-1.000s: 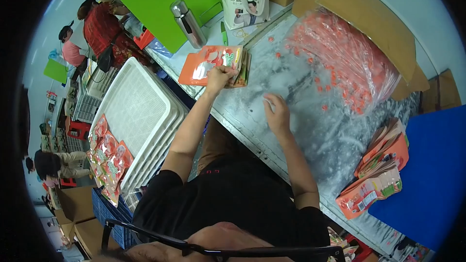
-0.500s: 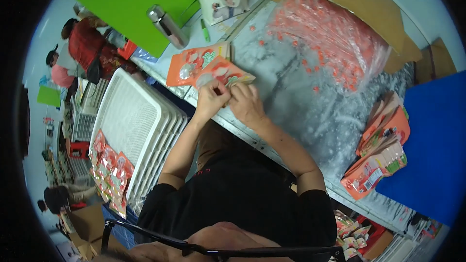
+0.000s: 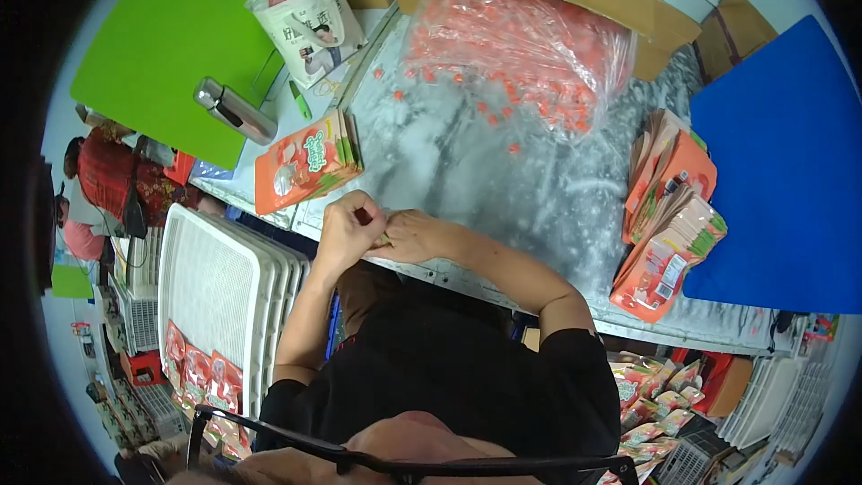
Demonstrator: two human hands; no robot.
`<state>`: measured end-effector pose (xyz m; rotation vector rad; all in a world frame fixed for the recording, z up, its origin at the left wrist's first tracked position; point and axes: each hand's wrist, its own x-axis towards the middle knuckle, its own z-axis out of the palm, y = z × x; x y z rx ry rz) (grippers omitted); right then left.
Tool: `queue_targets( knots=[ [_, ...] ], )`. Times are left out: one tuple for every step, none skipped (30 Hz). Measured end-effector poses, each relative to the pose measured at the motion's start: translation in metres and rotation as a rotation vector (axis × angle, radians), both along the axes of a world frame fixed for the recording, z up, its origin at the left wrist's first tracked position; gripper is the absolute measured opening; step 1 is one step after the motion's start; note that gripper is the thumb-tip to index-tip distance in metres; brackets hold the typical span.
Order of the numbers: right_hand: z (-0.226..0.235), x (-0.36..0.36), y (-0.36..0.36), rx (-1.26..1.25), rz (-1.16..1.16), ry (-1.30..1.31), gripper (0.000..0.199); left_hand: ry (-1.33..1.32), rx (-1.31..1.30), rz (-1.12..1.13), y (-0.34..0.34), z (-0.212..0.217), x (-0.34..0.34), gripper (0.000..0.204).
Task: Packaging small items from a bulk container into individual branded snack bags.
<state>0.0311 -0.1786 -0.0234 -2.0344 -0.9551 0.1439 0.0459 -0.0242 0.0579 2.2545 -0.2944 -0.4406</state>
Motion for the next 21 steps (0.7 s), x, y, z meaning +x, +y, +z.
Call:
queue_targets(
  knots=[
    [0.012,0.001,-0.005,-0.018,0.037,0.032,0.029,-0.003,-0.003,-0.007,0.003,0.005,0.002,0.018],
    [0.028,-0.004,-0.018,-0.093,0.042,0.089,0.025,0.016,-0.158,-0.184,0.005,0.007,0.001,0.041],
    [0.036,-0.006,-0.023,-0.094,0.037,0.086,0.025,0.035,-0.311,-0.360,0.007,0.009,0.001,0.065],
    [0.042,-0.007,-0.028,-0.026,0.154,0.190,0.026,0.083,-0.167,-0.645,0.011,0.008,0.010,0.102],
    [0.048,-0.008,-0.033,0.042,0.271,0.295,0.027,0.079,-0.168,-0.650,0.008,0.005,0.012,0.102],
    [0.056,-0.012,-0.035,0.112,0.285,0.408,0.025,0.243,-0.206,-0.693,0.006,0.002,0.010,0.104],
    [0.055,-0.013,-0.039,0.111,0.285,0.405,0.025,0.407,-0.243,-0.733,0.005,-0.001,0.010,0.107],
    [0.051,-0.013,-0.043,0.122,0.288,0.394,0.026,0.466,-0.290,-0.750,0.004,-0.007,0.012,0.107],
    [0.048,-0.012,-0.046,0.133,0.290,0.383,0.026,0.461,-0.290,-0.753,0.005,-0.013,0.013,0.107],
    [0.045,-0.011,-0.047,0.129,0.287,0.378,0.026,0.617,-0.353,-0.672,0.006,-0.022,0.012,0.108],
    [0.042,-0.011,-0.047,0.176,0.303,0.431,0.028,0.771,-0.414,-0.586,0.008,-0.030,0.010,0.109],
    [0.039,-0.012,-0.046,0.223,0.323,0.485,0.029,0.721,-0.498,-0.599,0.007,-0.035,0.004,0.104],
    [0.039,-0.012,-0.045,0.221,0.328,0.481,0.029,0.644,-0.579,-0.690,0.003,-0.039,0.004,0.104],
    [0.040,-0.012,-0.043,0.120,0.370,0.479,0.030,0.683,-0.598,-0.684,0.002,-0.041,0.005,0.107],
    [0.041,-0.011,-0.042,0.016,0.417,0.479,0.031,0.721,-0.620,-0.671,0.003,-0.044,0.004,0.110],
    [0.053,-0.008,-0.042,0.054,0.453,0.447,0.031,0.710,-0.623,-0.651,0.006,-0.049,0.001,0.110],
    [0.050,-0.004,-0.045,0.051,0.482,0.441,0.031,0.815,-0.667,-0.559,0.012,-0.054,-0.003,0.106],
    [0.043,-0.001,-0.052,0.077,0.361,0.365,0.030,0.908,-0.708,-0.456,0.016,-0.056,-0.006,0.103],
    [0.034,0.009,-0.056,0.106,0.263,0.284,0.030,0.868,-0.715,-0.401,0.019,-0.057,-0.007,0.103],
    [0.027,0.022,-0.064,0.388,0.126,0.325,0.029,0.777,-0.804,-0.389,0.018,-0.059,-0.009,0.098],
    [0.016,0.040,-0.081,0.668,-0.013,0.380,0.029,0.676,-0.882,-0.382,0.018,-0.056,-0.007,0.093]
  ],
)
